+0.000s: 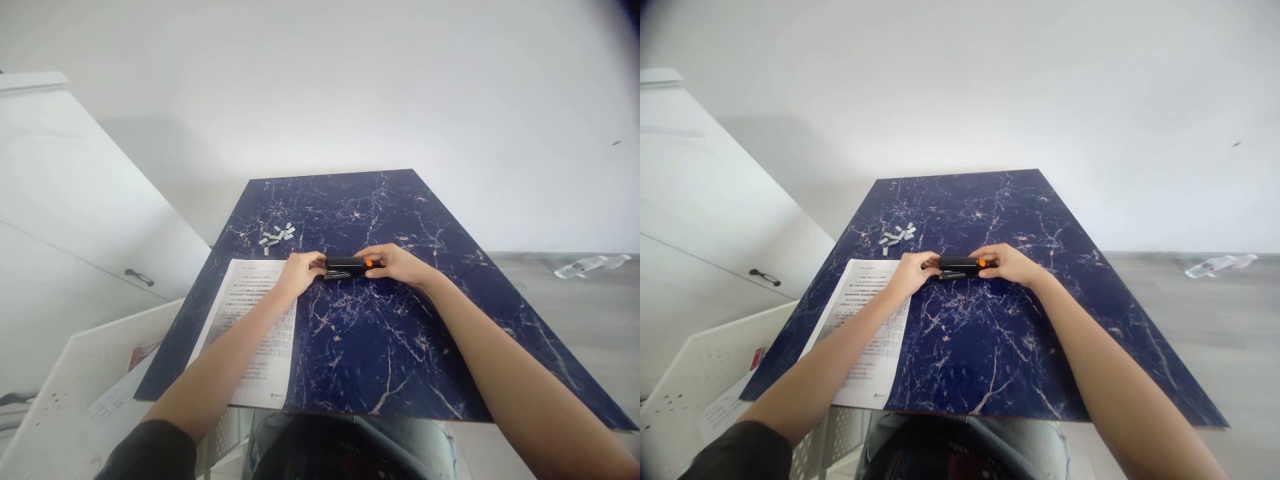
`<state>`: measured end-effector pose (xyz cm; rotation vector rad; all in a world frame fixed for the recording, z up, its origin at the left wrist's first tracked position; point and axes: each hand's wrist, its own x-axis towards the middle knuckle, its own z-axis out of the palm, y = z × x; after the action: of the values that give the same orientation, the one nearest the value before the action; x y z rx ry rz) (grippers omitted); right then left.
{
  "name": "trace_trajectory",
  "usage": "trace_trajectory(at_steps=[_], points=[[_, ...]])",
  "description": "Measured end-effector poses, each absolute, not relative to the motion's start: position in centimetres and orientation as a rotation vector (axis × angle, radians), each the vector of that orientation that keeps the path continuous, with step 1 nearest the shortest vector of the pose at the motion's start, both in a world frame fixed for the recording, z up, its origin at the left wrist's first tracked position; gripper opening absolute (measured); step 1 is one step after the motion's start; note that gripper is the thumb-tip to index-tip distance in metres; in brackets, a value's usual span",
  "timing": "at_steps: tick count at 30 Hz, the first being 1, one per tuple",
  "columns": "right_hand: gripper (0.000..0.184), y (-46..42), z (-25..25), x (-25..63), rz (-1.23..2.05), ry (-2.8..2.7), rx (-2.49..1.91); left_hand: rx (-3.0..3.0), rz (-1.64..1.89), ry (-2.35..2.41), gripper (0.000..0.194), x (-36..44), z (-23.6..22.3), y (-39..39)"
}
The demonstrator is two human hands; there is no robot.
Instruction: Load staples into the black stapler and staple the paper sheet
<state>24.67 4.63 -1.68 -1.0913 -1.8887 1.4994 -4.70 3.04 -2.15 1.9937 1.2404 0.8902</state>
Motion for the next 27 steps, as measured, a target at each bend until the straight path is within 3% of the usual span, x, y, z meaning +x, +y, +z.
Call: trace_trajectory(at_steps=[6,12,16,23,27], points=[[0.06,4.8,-1.7,25.1,1.614,-1.816,-1.041,2.009,0.78,1.239,0.021,-5.8,-1.9,3.5],[0.044,4.7,-1.0,25.4,1.671,-1.761,-1.026,2.012,0.714,1.226,0.021,-7.6,-1.3,3.6],[0.043,4.5,-0.6,25.4,1.683,-1.757,-1.04,2.022,0.704,1.215,0.019,-7.8,-1.4,3.7],[0.068,4.4,-1.0,25.2,1.52,-1.994,-1.024,2.022,0.733,1.227,0.019,-6.5,-1.3,3.3],[0.07,4.5,-1.1,25.3,1.554,-1.984,-0.975,2.013,0.726,1.226,0.019,-6.6,-1.0,3.1]])
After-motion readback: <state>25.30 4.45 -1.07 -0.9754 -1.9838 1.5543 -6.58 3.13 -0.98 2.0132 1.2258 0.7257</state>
